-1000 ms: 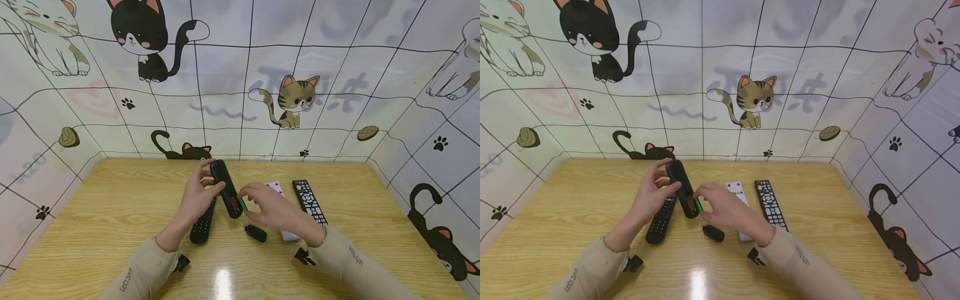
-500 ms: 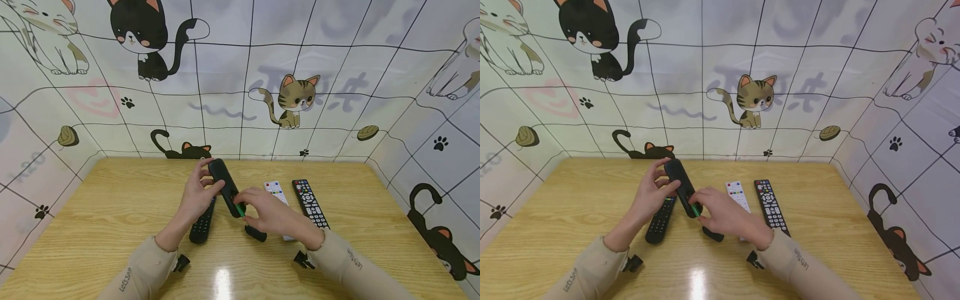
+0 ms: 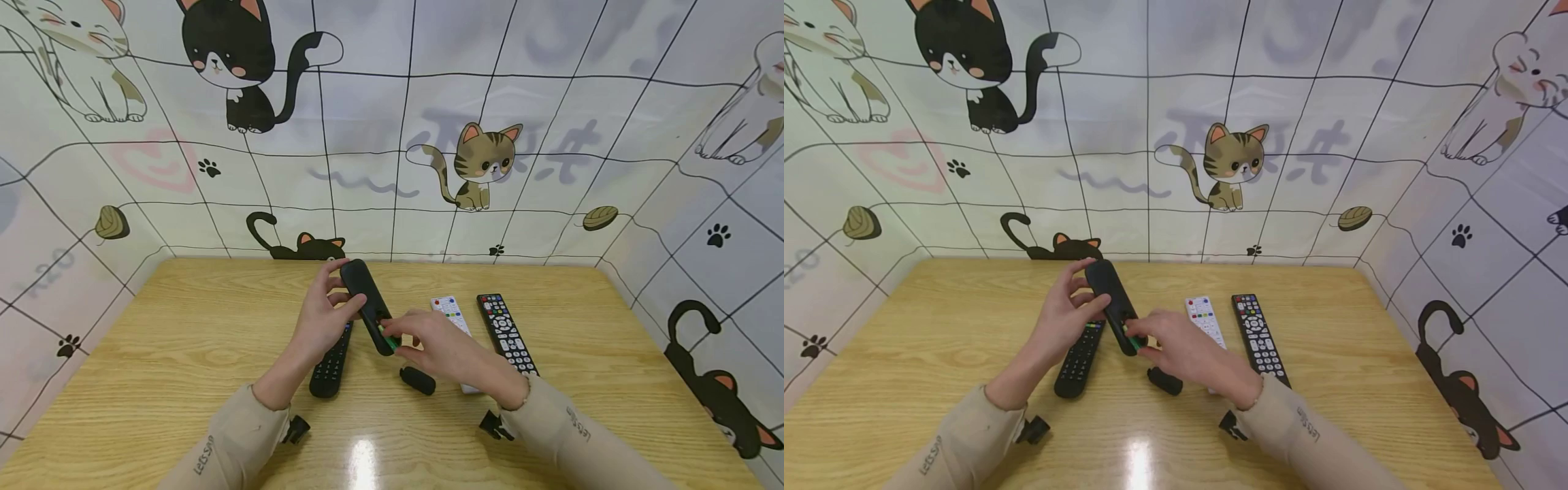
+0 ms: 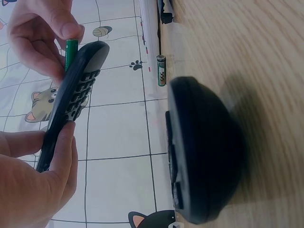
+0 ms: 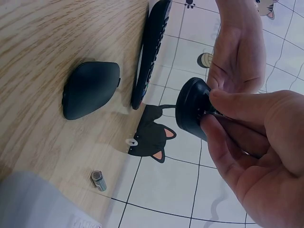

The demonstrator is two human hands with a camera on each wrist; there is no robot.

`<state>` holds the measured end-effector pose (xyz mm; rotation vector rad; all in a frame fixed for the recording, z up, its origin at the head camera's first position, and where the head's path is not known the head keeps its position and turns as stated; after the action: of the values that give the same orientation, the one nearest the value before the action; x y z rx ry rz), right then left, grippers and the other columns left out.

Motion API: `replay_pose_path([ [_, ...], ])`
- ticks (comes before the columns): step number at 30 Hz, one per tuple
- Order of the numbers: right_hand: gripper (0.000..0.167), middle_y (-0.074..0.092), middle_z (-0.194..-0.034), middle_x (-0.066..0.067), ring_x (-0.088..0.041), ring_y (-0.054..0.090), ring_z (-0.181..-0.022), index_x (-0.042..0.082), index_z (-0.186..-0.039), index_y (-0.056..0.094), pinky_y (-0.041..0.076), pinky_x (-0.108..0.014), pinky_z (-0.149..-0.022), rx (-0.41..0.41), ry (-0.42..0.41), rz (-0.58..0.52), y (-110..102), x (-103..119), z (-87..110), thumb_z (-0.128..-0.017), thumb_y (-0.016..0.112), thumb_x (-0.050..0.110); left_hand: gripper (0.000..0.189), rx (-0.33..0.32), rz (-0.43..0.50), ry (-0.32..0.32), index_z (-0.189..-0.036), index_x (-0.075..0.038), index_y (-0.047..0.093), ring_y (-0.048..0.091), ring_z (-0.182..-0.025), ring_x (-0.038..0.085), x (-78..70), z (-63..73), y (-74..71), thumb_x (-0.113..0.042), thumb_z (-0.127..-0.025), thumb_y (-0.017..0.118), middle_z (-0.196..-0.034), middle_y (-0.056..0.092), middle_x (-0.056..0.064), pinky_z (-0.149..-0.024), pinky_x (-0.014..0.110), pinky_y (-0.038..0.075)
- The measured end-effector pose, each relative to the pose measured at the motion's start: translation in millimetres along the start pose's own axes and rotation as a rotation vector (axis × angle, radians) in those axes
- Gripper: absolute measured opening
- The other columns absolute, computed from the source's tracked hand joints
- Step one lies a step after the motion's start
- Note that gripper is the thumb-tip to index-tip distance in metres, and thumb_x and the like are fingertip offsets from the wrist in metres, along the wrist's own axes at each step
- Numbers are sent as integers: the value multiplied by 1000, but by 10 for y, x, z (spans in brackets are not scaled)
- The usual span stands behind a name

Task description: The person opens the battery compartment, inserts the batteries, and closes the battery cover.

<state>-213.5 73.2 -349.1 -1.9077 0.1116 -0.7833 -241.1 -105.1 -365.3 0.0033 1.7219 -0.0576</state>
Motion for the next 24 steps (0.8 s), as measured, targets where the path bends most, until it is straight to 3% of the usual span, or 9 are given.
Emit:
replay_pose_path([
  [4,25,72,-123,-12,-22,70,-97,2,-114,75,57,-30,-70,-22,-14,-1,12,-12,-1,-90,78,0,67,-1,-10,-1,-154,-13,38,67,-100,30,-1,0,-1,7,-97,66,-123,56,21,-82,51,59],
  [11,23,73,-113,-8,-20,70,-101,4,-111,77,58,-31,-81,-78,-48,61,3,-2,9,-88,82,5,67,0,-8,-9,-154,-13,38,67,-100,30,5,-5,6,8,-97,66,-123,56,21,-84,55,58],
  [18,23,67,-108,-4,-16,65,-83,6,-111,77,54,-23,-67,-112,-45,50,-2,-19,30,-88,83,9,67,7,18,-41,-154,-15,39,67,-100,29,14,-13,16,9,-97,64,-124,56,21,-84,52,58],
  [24,23,61,-111,-5,-18,59,-81,9,-112,77,53,-22,-62,-128,-14,27,-3,-53,35,-90,81,12,67,1,41,-62,-155,-16,37,68,-102,30,5,-17,4,9,-98,63,-123,55,21,-85,52,58],
])
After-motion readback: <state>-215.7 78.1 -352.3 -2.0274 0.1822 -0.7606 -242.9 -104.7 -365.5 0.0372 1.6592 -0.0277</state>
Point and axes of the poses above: each hand's wrist, its own z-axis away from the middle knuckle, its own y-axis out of the palm, x = y × z, the point moved 6 cm from there along -z, towards the middle knuckle
